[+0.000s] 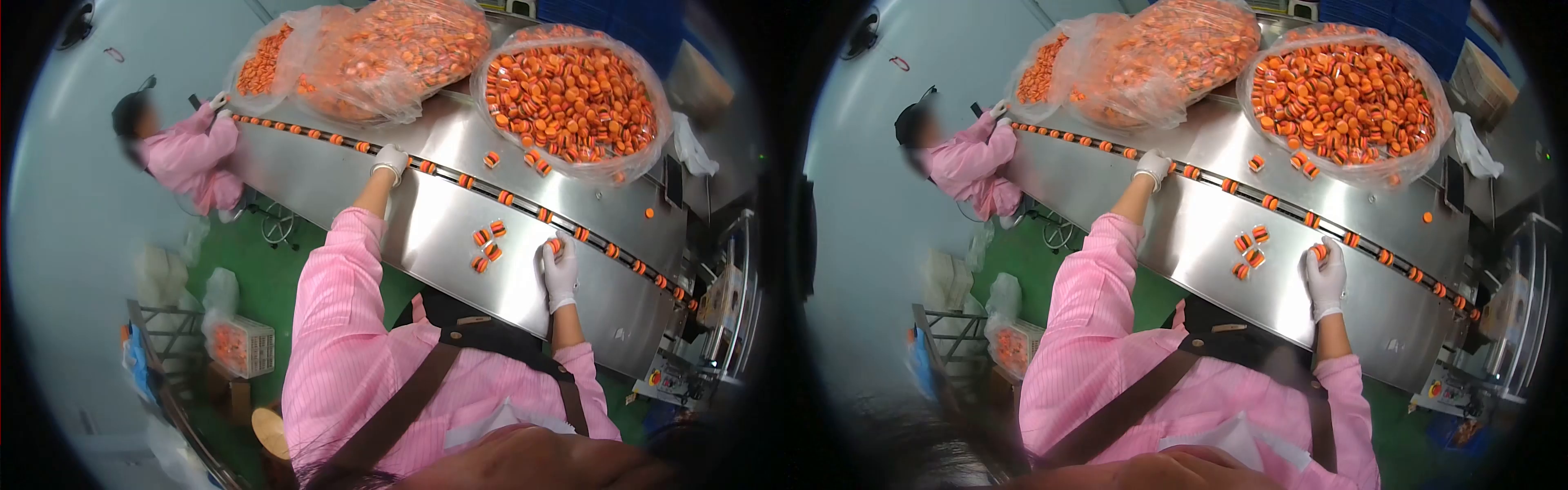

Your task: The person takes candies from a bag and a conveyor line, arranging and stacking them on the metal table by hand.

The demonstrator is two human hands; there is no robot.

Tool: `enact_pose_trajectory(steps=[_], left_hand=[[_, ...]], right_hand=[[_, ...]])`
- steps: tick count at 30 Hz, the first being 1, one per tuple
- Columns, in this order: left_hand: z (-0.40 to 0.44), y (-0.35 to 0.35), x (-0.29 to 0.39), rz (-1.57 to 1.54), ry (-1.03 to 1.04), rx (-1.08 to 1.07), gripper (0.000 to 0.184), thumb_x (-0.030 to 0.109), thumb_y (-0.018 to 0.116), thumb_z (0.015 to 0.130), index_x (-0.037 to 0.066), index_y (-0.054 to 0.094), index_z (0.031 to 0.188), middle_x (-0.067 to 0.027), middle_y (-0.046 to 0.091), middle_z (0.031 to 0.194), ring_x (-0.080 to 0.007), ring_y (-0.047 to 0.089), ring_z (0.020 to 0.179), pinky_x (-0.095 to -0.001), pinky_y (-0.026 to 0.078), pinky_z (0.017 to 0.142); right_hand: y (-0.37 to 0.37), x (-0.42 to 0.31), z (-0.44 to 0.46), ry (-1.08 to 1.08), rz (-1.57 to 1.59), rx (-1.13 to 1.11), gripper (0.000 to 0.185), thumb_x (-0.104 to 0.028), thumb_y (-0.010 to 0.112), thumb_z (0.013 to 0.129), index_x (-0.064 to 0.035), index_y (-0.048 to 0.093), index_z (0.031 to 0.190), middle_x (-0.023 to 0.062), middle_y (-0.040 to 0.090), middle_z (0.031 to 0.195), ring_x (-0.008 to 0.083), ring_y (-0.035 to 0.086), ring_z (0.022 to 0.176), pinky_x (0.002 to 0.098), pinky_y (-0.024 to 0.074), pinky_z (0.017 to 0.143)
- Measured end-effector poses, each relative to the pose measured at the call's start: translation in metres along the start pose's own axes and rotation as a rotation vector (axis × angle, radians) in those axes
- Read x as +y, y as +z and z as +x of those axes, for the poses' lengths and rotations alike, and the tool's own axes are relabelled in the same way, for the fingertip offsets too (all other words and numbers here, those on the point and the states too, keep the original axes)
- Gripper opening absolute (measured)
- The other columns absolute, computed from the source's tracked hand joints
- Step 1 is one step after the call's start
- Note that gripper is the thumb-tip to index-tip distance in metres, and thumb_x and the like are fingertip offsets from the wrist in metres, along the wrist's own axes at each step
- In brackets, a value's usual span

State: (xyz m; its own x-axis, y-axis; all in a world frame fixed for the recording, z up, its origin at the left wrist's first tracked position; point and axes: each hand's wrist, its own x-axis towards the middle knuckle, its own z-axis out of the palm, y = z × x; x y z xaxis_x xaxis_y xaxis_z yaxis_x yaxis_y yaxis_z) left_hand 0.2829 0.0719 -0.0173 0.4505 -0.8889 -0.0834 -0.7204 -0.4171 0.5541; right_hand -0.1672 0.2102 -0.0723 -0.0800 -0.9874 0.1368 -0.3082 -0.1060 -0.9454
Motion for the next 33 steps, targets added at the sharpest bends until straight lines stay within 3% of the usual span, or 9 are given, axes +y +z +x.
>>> enact_pose_trajectory(steps=[4,7,9,13,14,17,21,27,33], left_hand=[[-0.008,0.005,0.022,-0.006,-0.011,-0.126,0.018,0.017,0.061,0.086,-0.001,0.063,0.086,-0.0111,0.066,0.074,-0.0193,0.064,0.058,-0.0326,0.051,0.057],[-0.022,0.025,0.033,-0.423,-0.096,-0.087,0.019,0.009,0.061,0.09,-0.004,0.055,0.101,-0.0112,0.065,0.079,-0.0137,0.063,0.055,-0.0234,0.053,0.049],[-0.03,0.032,0.039,-0.428,-0.102,-0.139,0.017,0.009,0.062,0.089,-0.004,0.057,0.099,-0.0109,0.065,0.078,-0.0129,0.063,0.055,-0.0242,0.052,0.048],[-0.056,0.024,0.065,0.314,0.221,-0.077,0.029,0.026,0.068,0.082,-0.002,0.06,0.086,-0.0212,0.066,0.082,-0.0325,0.068,0.08,-0.0396,0.052,0.071],[-0.061,0.021,0.074,0.279,0.196,-0.068,0.037,0.034,0.068,0.08,-0.002,0.061,0.083,-0.0242,0.064,0.089,-0.0391,0.064,0.087,-0.0429,0.049,0.081],[-0.061,0.037,0.088,0.099,0.433,0.16,0.038,0.034,0.069,0.08,-0.003,0.062,0.084,-0.024,0.063,0.086,-0.0377,0.064,0.082,-0.0426,0.05,0.078],[-0.058,0.084,0.112,-0.129,0.575,-0.004,0.063,0.04,0.072,0.079,-0.004,0.055,0.121,-0.025,0.057,0.113,-0.0399,0.061,0.098,-0.0433,0.051,0.083],[-0.076,0.097,0.164,0.303,0.591,-0.15,0.048,0.03,0.067,0.084,0.002,0.055,0.122,-0.0224,0.061,0.112,-0.0382,0.061,0.101,-0.0425,0.049,0.089],[-0.125,0.096,0.16,0.024,0.875,-0.324,0.035,0.023,0.065,0.083,0.0,0.056,0.108,-0.0218,0.06,0.099,-0.0382,0.061,0.093,-0.0425,0.049,0.084]], right_hand=[[-0.002,0.004,0.0,0.043,0.042,0.001,0.04,-0.015,0.067,0.086,0.0037,0.056,0.12,0.0153,0.063,0.112,0.0192,0.062,0.098,0.029,0.0488,0.087],[0.002,0.013,0.0,-0.034,0.008,0.038,0.04,-0.017,0.068,0.085,0.0013,0.057,0.12,0.0139,0.064,0.106,0.0187,0.063,0.088,0.0284,0.0497,0.081],[0.004,0.019,-0.001,-0.03,0.044,0.042,0.04,-0.017,0.068,0.085,0.0012,0.057,0.119,0.0135,0.064,0.105,0.0189,0.063,0.088,0.0287,0.0497,0.081],[-0.002,0.004,-0.002,0.008,-0.004,0.023,0.041,-0.02,0.068,0.084,0.0008,0.058,0.118,0.0126,0.064,0.105,0.0195,0.063,0.087,0.0294,0.0499,0.079],[-0.004,0.0,-0.002,0.01,-0.006,0.027,0.041,-0.02,0.068,0.084,0.0008,0.058,0.118,0.0126,0.064,0.105,0.0195,0.063,0.087,0.0294,0.0499,0.079],[-0.007,0.0,-0.001,-0.042,-0.083,0.04,0.041,-0.021,0.068,0.083,0.0002,0.059,0.117,0.0122,0.065,0.101,0.0195,0.063,0.08,0.0299,0.0504,0.076],[-0.003,0.006,0.0,-0.072,-0.043,0.078,0.041,-0.021,0.068,0.083,-0.0002,0.059,0.117,0.0118,0.065,0.099,0.0186,0.062,0.077,0.0295,0.0505,0.074],[-0.003,0.02,0.001,-0.095,0.013,0.078,0.039,-0.021,0.069,0.083,-0.0002,0.059,0.115,0.0108,0.064,0.096,0.0164,0.059,0.069,0.028,0.0498,0.068],[-0.004,0.026,0.001,-0.088,0.035,0.074,0.039,-0.022,0.069,0.082,-0.0033,0.06,0.115,0.0114,0.063,0.094,0.0174,0.059,0.067,0.0291,0.0502,0.066]])
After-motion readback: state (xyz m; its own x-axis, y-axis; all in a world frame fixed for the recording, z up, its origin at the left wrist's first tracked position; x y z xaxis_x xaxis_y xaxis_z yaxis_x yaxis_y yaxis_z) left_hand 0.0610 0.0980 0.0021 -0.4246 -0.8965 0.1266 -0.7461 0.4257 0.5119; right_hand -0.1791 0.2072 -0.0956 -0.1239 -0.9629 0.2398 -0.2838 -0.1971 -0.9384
